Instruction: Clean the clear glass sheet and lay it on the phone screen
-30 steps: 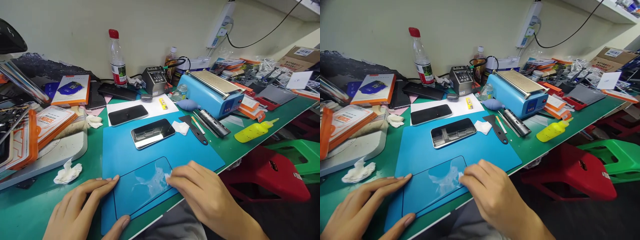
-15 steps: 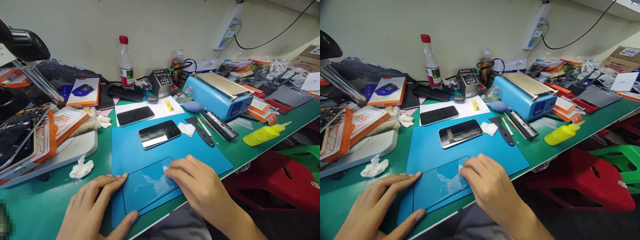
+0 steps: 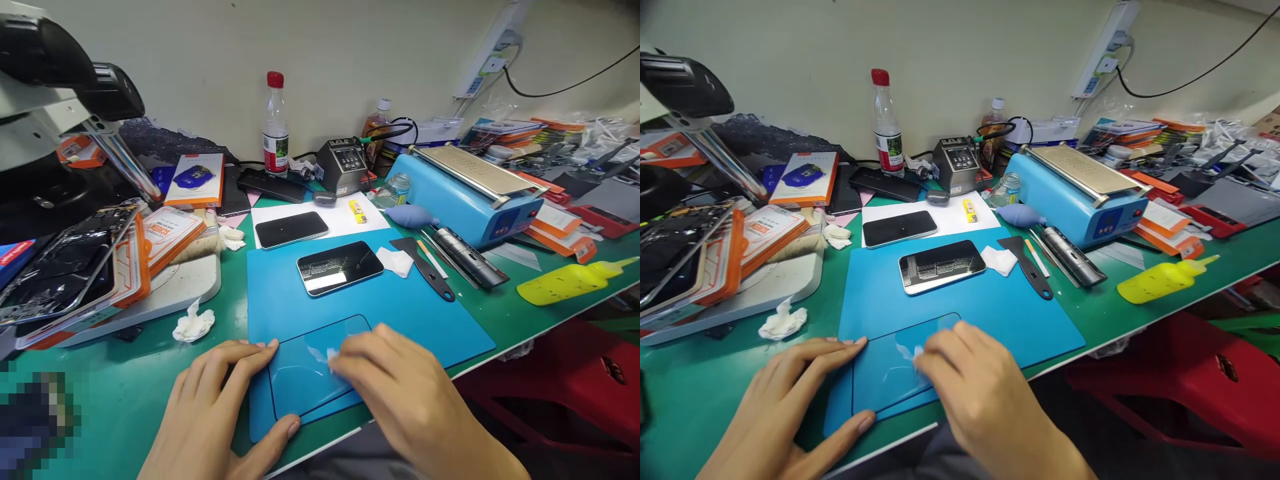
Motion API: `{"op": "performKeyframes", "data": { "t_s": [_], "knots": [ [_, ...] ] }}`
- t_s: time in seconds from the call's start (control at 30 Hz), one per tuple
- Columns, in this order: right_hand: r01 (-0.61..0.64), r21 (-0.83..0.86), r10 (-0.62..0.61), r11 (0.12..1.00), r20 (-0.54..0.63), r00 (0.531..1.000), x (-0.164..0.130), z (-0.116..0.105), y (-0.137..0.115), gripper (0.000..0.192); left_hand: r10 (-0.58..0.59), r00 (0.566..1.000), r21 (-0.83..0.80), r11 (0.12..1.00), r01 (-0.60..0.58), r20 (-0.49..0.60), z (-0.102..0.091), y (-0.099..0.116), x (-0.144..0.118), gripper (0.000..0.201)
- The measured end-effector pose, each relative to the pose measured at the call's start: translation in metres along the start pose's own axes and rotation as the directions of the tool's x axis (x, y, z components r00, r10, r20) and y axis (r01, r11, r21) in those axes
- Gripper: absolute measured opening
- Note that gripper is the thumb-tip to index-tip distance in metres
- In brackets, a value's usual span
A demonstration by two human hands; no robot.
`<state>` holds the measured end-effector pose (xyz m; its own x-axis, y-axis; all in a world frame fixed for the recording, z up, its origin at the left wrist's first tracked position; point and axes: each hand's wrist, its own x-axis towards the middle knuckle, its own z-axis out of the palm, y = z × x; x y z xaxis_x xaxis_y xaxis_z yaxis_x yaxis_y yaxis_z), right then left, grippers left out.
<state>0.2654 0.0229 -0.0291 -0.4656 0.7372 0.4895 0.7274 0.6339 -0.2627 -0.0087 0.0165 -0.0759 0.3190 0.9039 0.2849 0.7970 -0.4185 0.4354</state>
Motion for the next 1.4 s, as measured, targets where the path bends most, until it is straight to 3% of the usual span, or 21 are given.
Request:
{"op": "performKeyframes", "data": {
  "t_s": [0.07,0.23,0.37,0.53,0.67,0.83,0.97,1.1,1.23,1.4],
  "knots": [
    [0.038,0.033,-0.039,0.999,0.025,0.999,0.002,0.001,0.000,0.029,-0.007,1.000,-0.005,1.000,0.007,0.003,-0.002,0.003,0.001,0.063],
    [0.001,0.001,-0.001,1.000,-0.009,1.000,0.009,0.006,0.001,0.023,0.017,0.997,-0.018,1.000,-0.016,0.076,-0.012,0.009,0.007,0.059],
    [0.134,0.039,-0.137,0.990,0.080,0.987,0.009,0.007,-0.004,0.030,-0.034,0.997,-0.050,0.998,0.037,0.065,-0.017,0.014,0.008,0.060],
    [0.039,0.006,-0.039,0.999,-0.016,0.999,0.018,0.016,-0.006,0.021,0.007,0.993,-0.056,0.998,-0.001,0.116,-0.018,0.012,0.010,0.061],
    [0.111,0.092,-0.115,0.990,0.041,0.992,0.021,0.022,-0.015,0.027,0.010,0.991,-0.064,0.998,-0.002,0.131,-0.018,0.010,0.010,0.063],
    [0.064,0.044,-0.066,0.997,0.032,0.997,0.026,0.025,-0.020,0.023,0.012,0.991,-0.091,0.996,0.000,0.131,-0.019,0.011,0.010,0.068],
    [0.173,0.119,-0.184,0.978,0.090,0.979,0.032,0.027,-0.021,0.024,-0.019,0.994,-0.120,0.992,0.031,0.105,-0.018,0.013,0.010,0.073],
    [0.128,0.079,-0.135,0.989,0.096,0.986,0.040,0.030,-0.022,0.022,-0.043,0.994,-0.147,0.988,0.057,0.096,-0.017,0.016,0.011,0.083],
    [0.185,0.114,-0.199,0.976,0.128,0.972,0.043,0.032,-0.025,0.025,-0.076,0.990,-0.159,0.983,0.094,0.116,-0.019,0.018,0.013,0.082],
    [0.124,0.068,-0.131,0.990,0.114,0.985,0.048,0.035,-0.025,0.023,-0.092,0.988,-0.178,0.977,0.114,0.126,-0.019,0.019,0.015,0.080]
  ]
}}
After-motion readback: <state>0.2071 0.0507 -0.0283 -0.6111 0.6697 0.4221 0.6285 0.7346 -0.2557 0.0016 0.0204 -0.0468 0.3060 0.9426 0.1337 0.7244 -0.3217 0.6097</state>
